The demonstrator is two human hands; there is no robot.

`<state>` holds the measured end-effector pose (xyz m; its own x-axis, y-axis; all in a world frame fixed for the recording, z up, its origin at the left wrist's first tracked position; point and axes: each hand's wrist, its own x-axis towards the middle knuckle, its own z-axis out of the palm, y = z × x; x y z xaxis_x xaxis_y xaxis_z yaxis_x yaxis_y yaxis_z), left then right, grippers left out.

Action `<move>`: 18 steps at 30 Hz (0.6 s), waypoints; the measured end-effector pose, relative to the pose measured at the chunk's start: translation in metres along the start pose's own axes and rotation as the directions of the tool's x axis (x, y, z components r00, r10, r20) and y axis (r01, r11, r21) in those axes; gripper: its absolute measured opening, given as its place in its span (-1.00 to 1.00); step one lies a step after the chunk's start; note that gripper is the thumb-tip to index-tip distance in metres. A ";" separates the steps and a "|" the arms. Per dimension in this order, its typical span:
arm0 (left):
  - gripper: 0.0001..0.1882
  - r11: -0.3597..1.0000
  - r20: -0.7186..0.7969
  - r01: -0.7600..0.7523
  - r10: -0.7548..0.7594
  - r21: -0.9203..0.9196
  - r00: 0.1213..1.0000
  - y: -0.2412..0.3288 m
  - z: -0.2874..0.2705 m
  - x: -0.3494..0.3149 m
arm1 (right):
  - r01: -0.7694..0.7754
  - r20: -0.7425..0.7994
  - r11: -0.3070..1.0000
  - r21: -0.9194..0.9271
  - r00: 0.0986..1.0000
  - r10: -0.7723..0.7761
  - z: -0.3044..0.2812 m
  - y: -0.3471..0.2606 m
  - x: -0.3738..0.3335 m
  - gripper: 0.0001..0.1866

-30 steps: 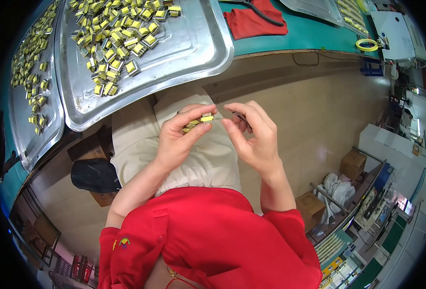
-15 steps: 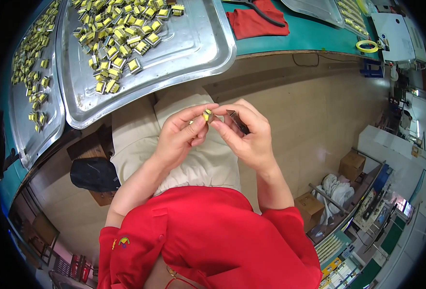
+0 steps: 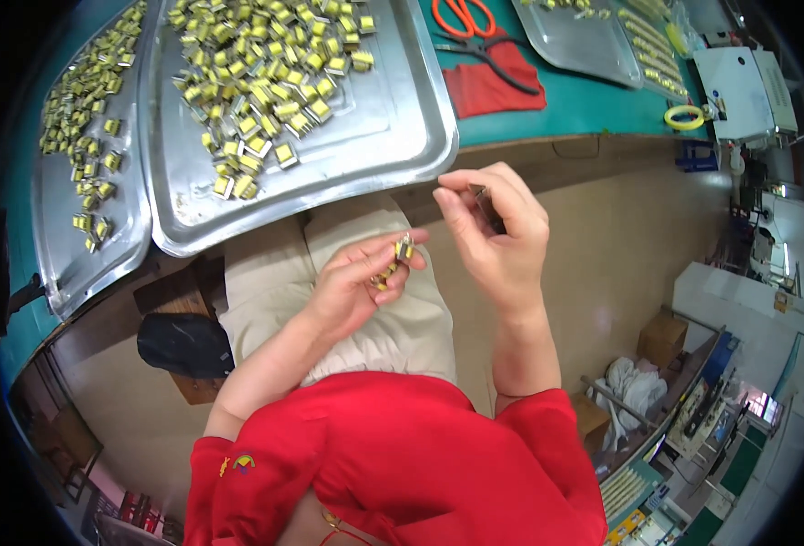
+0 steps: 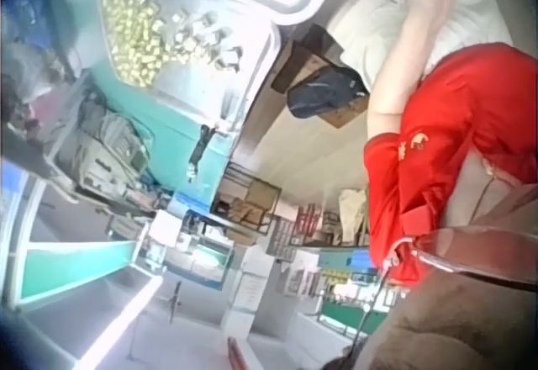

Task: The person places a black plastic container onto an upper shelf, then repeatedly picks up small transformer components from a metal tray, scrapes them with a small blade, and places them back onto the tray.

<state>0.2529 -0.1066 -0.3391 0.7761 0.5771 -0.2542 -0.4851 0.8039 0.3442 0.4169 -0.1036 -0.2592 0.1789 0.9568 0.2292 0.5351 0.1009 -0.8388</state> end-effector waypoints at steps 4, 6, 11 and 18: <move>-0.57 0.998 0.001 0.014 -0.014 -0.069 1.000 -0.004 -0.005 -0.001 | 0.173 0.025 0.974 -0.144 0.985 -0.171 0.011 -0.004 0.045 -0.81; -0.57 0.998 -0.030 0.010 -0.012 -0.068 0.999 -0.002 -0.001 -0.004 | 0.247 0.065 0.941 -0.231 0.969 -0.239 0.021 -0.003 0.062 -0.75; -0.61 0.998 -0.030 0.022 -0.023 -0.060 0.999 -0.001 -0.010 -0.006 | 0.289 0.131 0.860 -0.421 0.957 -0.258 0.050 -0.002 0.095 -0.67; -0.71 0.999 -0.016 0.035 -0.035 -0.021 0.999 -0.001 -0.010 -0.002 | 0.352 0.159 0.826 -0.440 0.936 -0.315 0.057 0.009 0.110 -0.76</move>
<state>0.2482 -0.1069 -0.3483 0.7861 0.5508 -0.2806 -0.4663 0.8263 0.3159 0.3942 0.0183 -0.2697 -0.1322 0.9071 0.3997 0.8682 0.3005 -0.3948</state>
